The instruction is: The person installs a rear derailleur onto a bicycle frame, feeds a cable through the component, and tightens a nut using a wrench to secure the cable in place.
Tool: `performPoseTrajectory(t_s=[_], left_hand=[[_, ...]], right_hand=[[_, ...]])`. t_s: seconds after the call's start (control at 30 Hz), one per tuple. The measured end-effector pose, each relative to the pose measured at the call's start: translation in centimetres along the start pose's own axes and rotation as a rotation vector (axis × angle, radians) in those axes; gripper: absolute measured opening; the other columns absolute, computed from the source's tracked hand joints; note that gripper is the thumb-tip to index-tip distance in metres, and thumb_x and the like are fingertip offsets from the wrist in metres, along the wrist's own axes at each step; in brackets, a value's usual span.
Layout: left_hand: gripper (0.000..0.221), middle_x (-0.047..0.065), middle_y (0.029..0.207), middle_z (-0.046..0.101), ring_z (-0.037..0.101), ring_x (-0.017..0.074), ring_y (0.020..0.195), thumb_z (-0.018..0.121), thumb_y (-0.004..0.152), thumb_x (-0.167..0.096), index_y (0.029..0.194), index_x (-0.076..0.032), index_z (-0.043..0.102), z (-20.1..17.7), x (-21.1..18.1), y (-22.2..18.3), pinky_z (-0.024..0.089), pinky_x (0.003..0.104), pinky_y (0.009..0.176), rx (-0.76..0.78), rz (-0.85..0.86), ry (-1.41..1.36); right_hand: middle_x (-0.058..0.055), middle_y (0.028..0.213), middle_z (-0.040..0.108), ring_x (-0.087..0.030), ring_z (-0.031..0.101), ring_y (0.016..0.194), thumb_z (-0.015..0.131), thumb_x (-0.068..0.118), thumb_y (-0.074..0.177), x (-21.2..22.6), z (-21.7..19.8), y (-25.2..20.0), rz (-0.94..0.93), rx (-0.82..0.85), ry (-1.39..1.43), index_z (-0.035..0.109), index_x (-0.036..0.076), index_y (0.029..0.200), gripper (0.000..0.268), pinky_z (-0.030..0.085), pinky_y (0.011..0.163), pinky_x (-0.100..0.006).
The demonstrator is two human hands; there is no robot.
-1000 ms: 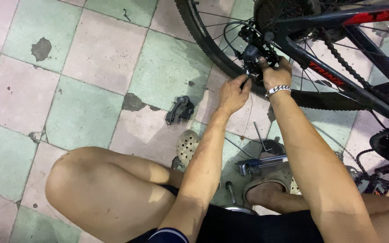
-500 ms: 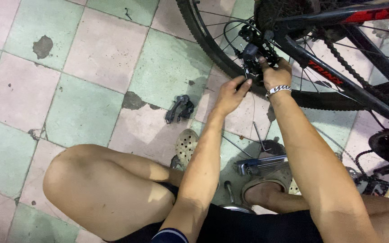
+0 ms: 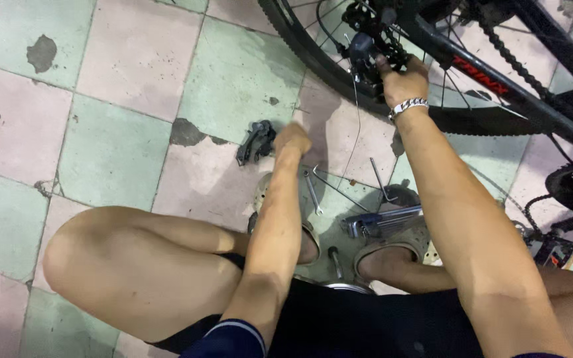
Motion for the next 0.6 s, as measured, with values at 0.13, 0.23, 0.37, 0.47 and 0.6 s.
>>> performPoseTrajectory(t_s=[0.13,0.23,0.37,0.47,0.6], left_hand=[[0.034,0.018,0.13,0.067,0.066,0.0334,0.121,0.071,0.091,-0.021,0.12,-0.004,0.072,4.8,2.6,-2.3,0.054,0.043,0.1,0.164,-0.116,0.123],[0.033,0.015,0.129,0.066,0.063,0.0336,0.123,0.073,0.091,-0.025,0.117,-0.005,0.073,7.2,3.2,-2.3,0.052,0.045,0.102,0.15,-0.121,0.193],[0.03,0.018,0.124,0.071,0.068,0.0343,0.116,0.074,0.087,-0.022,0.11,-0.005,0.076,8.6,5.3,-2.3,0.057,0.043,0.095,0.019,-0.132,0.075],[0.03,0.02,0.122,0.071,0.068,0.0345,0.115,0.075,0.084,-0.023,0.107,-0.005,0.077,8.6,5.7,-2.6,0.057,0.042,0.094,-0.077,-0.126,0.046],[0.033,0.021,0.117,0.072,0.07,0.035,0.111,0.075,0.084,-0.027,0.107,-0.003,0.076,9.1,6.2,-3.1,0.057,0.043,0.094,-0.153,-0.145,0.022]], right_hand=[[-0.016,0.109,0.076,-0.029,0.072,0.102,0.08,0.042,0.09,-0.2,0.3,-0.4,0.079,0.051,0.144,0.07,0.002,0.114,0.048,0.051,0.089,-0.037],[-0.016,0.109,0.076,-0.03,0.072,0.101,0.08,0.041,0.091,-0.9,0.3,-0.5,0.135,0.07,0.125,0.071,0.002,0.112,0.045,0.053,0.09,-0.037],[-0.021,0.108,0.072,-0.036,0.068,0.101,0.081,0.044,0.091,-0.2,-0.1,-0.5,0.08,0.037,0.039,0.069,0.0,0.11,0.049,0.051,0.088,-0.043],[-0.022,0.108,0.072,-0.037,0.068,0.102,0.08,0.045,0.089,0.0,0.0,-0.2,0.074,0.017,0.053,0.069,-0.001,0.108,0.051,0.05,0.09,-0.044],[-0.024,0.108,0.071,-0.04,0.066,0.106,0.079,0.046,0.091,-0.7,0.4,0.0,0.062,0.016,-0.006,0.07,-0.002,0.106,0.05,0.049,0.093,-0.046]])
Point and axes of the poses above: each hand's wrist, its own y-axis towards the middle knuckle, its own z-axis out of the palm, x = y × z, the point moved 10 cm from there along y, towards the middle knuckle
